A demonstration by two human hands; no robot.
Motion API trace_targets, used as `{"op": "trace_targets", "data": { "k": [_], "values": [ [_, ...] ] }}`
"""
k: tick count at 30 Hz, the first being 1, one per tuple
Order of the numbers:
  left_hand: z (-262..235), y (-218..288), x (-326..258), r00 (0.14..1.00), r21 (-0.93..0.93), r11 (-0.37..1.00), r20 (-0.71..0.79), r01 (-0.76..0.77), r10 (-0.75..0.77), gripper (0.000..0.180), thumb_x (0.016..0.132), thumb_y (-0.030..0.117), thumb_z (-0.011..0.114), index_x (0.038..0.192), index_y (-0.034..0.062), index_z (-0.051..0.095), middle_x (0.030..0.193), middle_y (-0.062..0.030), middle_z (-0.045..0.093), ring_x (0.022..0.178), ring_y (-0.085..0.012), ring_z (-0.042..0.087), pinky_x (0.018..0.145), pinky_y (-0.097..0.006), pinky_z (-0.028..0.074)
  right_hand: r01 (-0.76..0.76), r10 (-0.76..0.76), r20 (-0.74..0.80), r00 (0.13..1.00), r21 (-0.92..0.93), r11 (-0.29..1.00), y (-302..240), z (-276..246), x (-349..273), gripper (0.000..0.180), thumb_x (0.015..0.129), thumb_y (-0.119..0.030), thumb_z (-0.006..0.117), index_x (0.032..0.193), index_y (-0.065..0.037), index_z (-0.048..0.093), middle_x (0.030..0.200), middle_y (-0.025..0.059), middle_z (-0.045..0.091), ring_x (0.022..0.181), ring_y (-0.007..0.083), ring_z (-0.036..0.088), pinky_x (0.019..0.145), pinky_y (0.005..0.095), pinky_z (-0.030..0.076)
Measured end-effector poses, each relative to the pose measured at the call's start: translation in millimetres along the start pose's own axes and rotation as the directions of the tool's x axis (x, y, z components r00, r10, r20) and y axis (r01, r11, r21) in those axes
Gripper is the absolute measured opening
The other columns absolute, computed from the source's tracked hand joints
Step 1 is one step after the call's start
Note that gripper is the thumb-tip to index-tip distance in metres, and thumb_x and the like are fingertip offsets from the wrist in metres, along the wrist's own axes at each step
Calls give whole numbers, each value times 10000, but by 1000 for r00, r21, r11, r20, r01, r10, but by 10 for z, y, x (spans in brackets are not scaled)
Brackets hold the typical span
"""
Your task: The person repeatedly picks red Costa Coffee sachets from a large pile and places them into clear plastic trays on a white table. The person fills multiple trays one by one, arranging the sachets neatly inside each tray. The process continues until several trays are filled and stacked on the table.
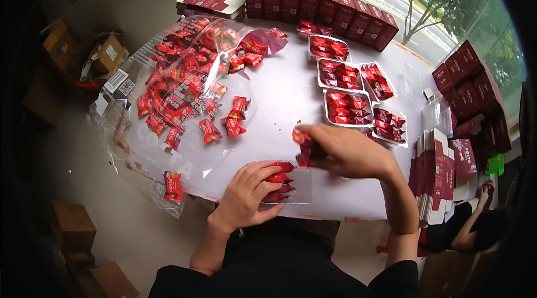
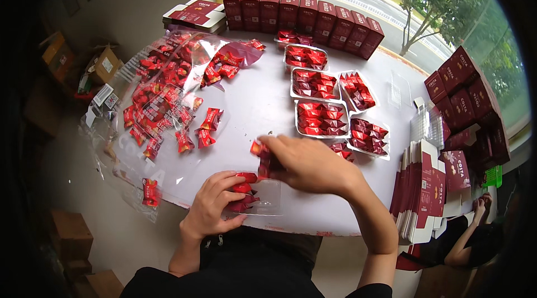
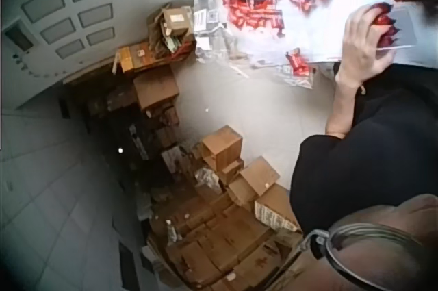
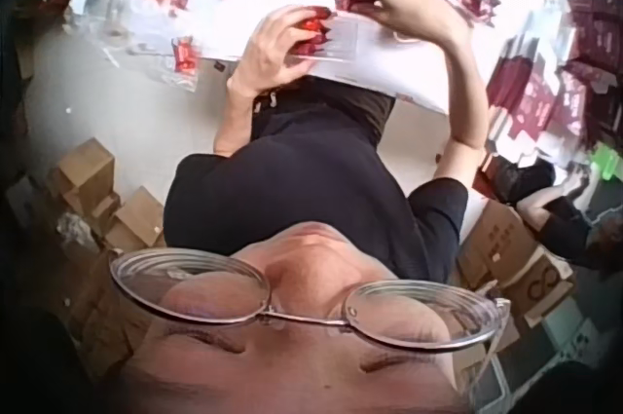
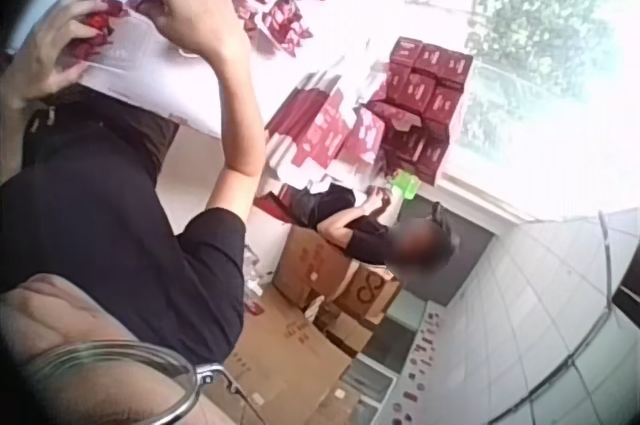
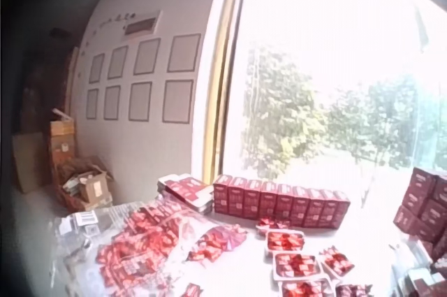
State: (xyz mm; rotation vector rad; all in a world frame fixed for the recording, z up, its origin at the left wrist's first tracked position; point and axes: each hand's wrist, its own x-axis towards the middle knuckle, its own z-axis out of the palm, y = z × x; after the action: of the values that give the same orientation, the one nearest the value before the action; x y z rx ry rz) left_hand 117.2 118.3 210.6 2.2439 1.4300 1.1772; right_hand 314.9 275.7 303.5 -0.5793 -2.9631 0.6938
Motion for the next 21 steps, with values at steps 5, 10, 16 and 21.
{"op": "trace_targets", "data": {
  "k": [5, 10, 16, 21],
  "values": [
    [12, -22, -24, 1000, 12, 1000, -2, -11, 11, 433, 668, 186, 790, 1034, 85, 582, 1257, -112, 556, 1206, -333, 499, 991, -457, 434, -116, 188, -206, 960, 319, 941, 132, 18, 549, 486, 857, -243, 664, 1252, -32, 476, 1083, 209, 624, 964, 370, 629, 831, 424, 498],
    [20, -41, -42, 1000, 1, 1000, -11, -7, 7, 428, 660, 180, 789, 1030, 84, 597, 1252, -125, 569, 1195, -356, 511, 975, -458, 449, -189, 217, -260, 941, 131, 973, 52, 214, 1310, 440, 793, -295, 672, 1070, 7, 513, 930, 211, 664, 863, 368, 646, 749, 439, 502],
    [26, -24, -36, 999, 15, 999, -20, -34, 34, 408, 672, 193, 778, 1020, 89, 594, 1236, -128, 580, 1182, -352, 522, 958, -463, 459, -290, 242, -363, 900, -86, 953, -112, 545, 1780, 360, 735, -245, 656, 964, -1, 521, 827, 210, 664, 753, 385, 662, 643, 467, 532],
    [33, -38, -49, 998, 17, 998, -28, -58, 59, 412, 681, 205, 778, 1021, 82, 580, 1224, -128, 586, 1163, -349, 532, 945, -466, 465, -311, 234, -346, 908, -185, 932, -189, 664, 1724, 529, 703, -342, 774, 1001, -17, 481, 861, 200, 641, 708, 360, 673, 567, 436, 536]
  ]
}}
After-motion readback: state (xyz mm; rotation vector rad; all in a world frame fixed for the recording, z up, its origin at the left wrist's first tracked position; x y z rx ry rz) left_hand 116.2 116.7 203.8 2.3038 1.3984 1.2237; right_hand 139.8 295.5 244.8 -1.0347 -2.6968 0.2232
